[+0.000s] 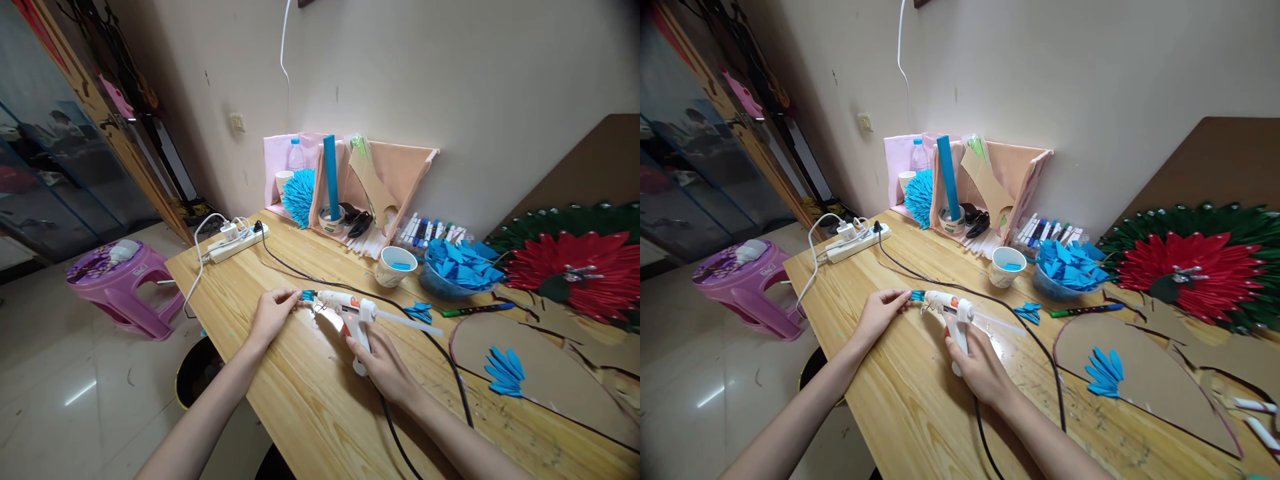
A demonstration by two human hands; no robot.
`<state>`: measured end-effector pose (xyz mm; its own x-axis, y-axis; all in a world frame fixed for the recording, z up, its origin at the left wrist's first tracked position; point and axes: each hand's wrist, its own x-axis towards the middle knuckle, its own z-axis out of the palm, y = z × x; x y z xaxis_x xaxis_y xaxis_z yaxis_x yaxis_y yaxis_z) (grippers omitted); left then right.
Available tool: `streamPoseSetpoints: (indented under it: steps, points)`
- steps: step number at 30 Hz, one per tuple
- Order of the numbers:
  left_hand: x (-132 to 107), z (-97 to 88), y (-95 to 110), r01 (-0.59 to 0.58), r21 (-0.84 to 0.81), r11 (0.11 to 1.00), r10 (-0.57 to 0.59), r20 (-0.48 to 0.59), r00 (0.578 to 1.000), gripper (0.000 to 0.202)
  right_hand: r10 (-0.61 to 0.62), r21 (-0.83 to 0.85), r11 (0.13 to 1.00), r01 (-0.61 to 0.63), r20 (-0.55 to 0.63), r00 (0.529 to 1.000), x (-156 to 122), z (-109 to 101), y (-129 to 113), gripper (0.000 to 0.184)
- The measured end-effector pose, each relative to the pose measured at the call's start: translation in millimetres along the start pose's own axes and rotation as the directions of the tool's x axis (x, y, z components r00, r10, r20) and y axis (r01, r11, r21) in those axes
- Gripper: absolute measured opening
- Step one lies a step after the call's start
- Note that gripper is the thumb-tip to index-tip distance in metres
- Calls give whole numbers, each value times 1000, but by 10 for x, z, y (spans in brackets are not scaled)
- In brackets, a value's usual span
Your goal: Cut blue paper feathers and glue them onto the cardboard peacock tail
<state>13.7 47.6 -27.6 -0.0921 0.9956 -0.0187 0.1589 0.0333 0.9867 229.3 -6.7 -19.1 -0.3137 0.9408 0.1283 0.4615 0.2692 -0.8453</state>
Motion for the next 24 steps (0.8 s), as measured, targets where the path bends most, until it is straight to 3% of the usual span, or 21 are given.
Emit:
streamPoseSetpoints:
  steps: [16,24]
  points:
    - [-14,-2,-18,-30,-24,999,31,41,999,26,1,9,1000,-1,-21,1000,14,12,37,22]
    - [-4,-43,23,-23,-7,1000,23,-67,997,32,-8,9,1000,8,-51,999,16,14,23,21]
